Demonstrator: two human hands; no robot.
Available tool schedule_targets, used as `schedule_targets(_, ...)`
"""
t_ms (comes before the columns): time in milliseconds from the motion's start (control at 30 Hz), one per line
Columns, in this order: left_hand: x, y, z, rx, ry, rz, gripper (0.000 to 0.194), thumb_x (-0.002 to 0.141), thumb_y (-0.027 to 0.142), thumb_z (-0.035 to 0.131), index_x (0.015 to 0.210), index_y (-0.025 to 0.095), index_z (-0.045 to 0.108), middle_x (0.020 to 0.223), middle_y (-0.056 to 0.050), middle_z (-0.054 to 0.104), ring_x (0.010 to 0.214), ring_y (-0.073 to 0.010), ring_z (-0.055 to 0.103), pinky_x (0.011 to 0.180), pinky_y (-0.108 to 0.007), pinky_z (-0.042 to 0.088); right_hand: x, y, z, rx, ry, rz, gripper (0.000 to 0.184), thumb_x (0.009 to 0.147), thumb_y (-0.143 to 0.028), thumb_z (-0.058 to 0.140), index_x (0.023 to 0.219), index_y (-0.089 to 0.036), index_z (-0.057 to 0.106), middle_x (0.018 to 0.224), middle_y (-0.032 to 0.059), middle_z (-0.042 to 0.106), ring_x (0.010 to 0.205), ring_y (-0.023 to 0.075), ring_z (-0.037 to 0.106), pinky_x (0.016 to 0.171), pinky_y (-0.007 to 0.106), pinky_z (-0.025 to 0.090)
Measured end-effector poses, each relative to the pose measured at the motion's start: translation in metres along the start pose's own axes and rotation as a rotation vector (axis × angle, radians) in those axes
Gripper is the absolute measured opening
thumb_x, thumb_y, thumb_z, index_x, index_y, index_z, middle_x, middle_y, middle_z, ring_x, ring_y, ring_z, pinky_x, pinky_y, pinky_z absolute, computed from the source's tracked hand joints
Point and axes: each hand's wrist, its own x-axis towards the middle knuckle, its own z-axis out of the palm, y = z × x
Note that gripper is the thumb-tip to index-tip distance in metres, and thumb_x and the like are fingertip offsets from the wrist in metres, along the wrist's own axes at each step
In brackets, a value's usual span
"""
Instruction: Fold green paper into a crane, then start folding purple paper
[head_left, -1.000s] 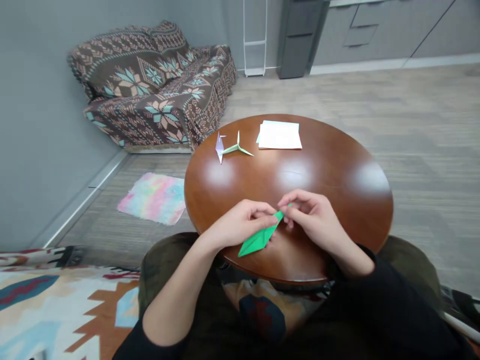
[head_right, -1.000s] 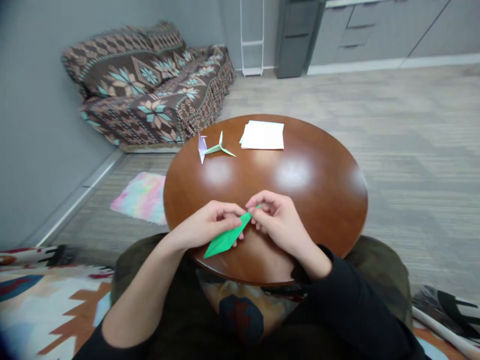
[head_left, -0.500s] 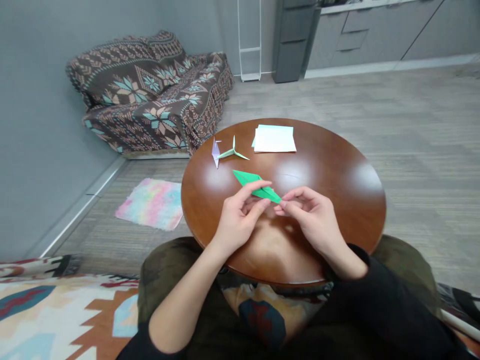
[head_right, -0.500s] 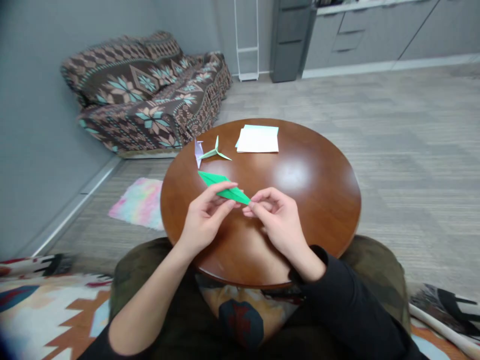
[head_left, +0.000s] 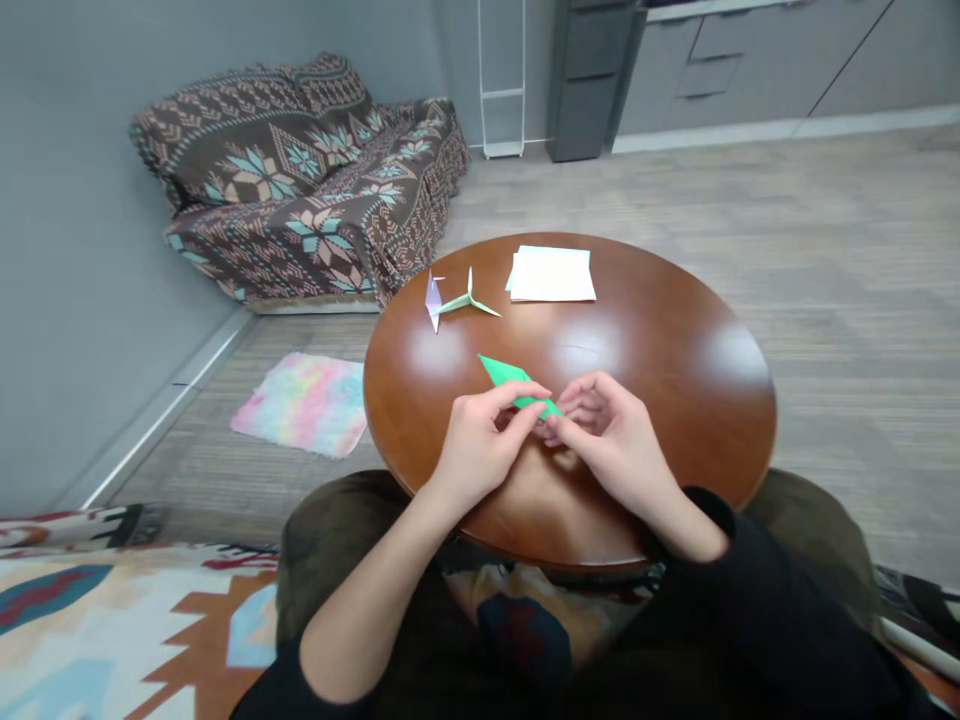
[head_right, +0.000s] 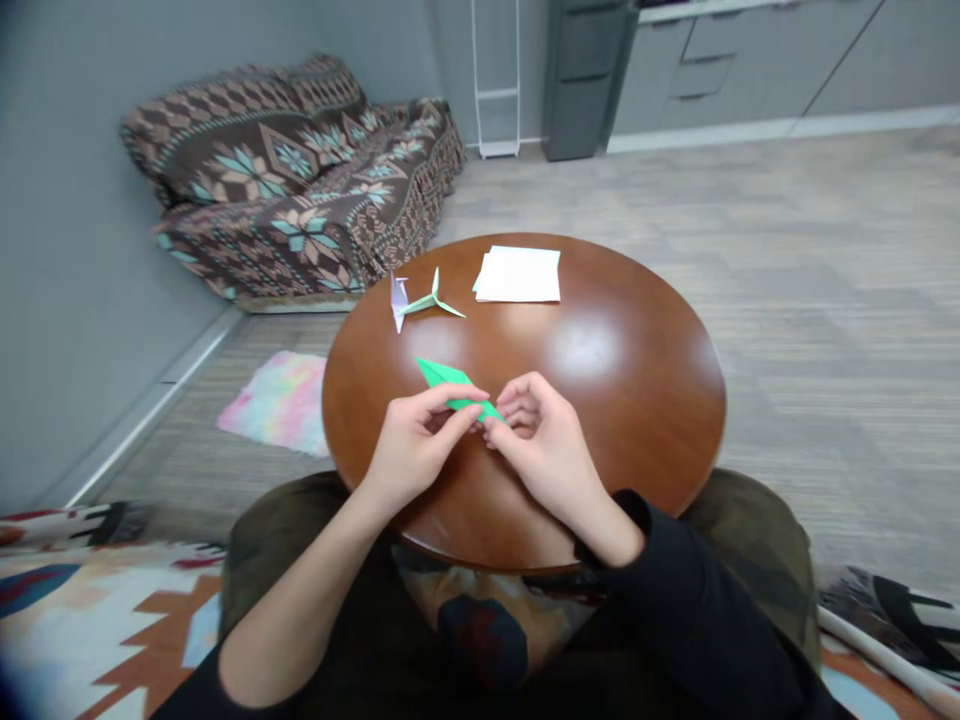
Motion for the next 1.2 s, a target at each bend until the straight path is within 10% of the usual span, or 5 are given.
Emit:
schedule_targets(667, 0.001, 0.001, -0.008, -0.168, 0.032, -0.096, 0.010, 0.090, 0.028, 0.070, 0.093, 0.019, 0.070, 0.083, -0.002, 0.074, 0.070, -0.0156, 0.073, 0.070, -0.024, 0.058, 0.001, -0.009, 0.003, 0.019, 0.036, 0.130, 0.020, 0.069, -0.014, 0.072, 0.079, -0.021, 0.056, 0.067, -0.0021, 0.071, 0.060, 0.0158, 0.074, 0.056, 0.023, 0.059)
schedule_targets(900, 0.012, -0.004, -0.037, -0.136, 0.248, -0.061, 0.012, 0.089, 0.029, 0.071, 0.093, 0.018, 0.069, 0.075, -0.001, 0.071, 0.065, -0.0138, 0.069, 0.067, -0.024, 0.056, 0.002, -0.004, -0.007, 0.058, 0.041, 0.146, 0.019, 0.069, -0.013, 0.072, 0.080, -0.019, 0.058, 0.074, -0.0001, 0.074, 0.062, 0.0147, 0.074, 0.063, 0.026, 0.063)
schedule_targets(1200, 0.005, 0.000, -0.026, -0.019, 0.051, -0.042, 0.011, 0.093, 0.030, 0.066, 0.092, 0.019, 0.068, 0.080, -0.001, 0.069, 0.068, -0.0149, 0.068, 0.066, -0.025, 0.053, 0.001, -0.011, 0.001, 0.078, -0.155, 0.293, 0.021, 0.082, -0.037, 0.072, 0.079, -0.017, 0.067, 0.068, 0.0022, 0.072, 0.053, 0.0134, 0.068, 0.055, 0.026, 0.060)
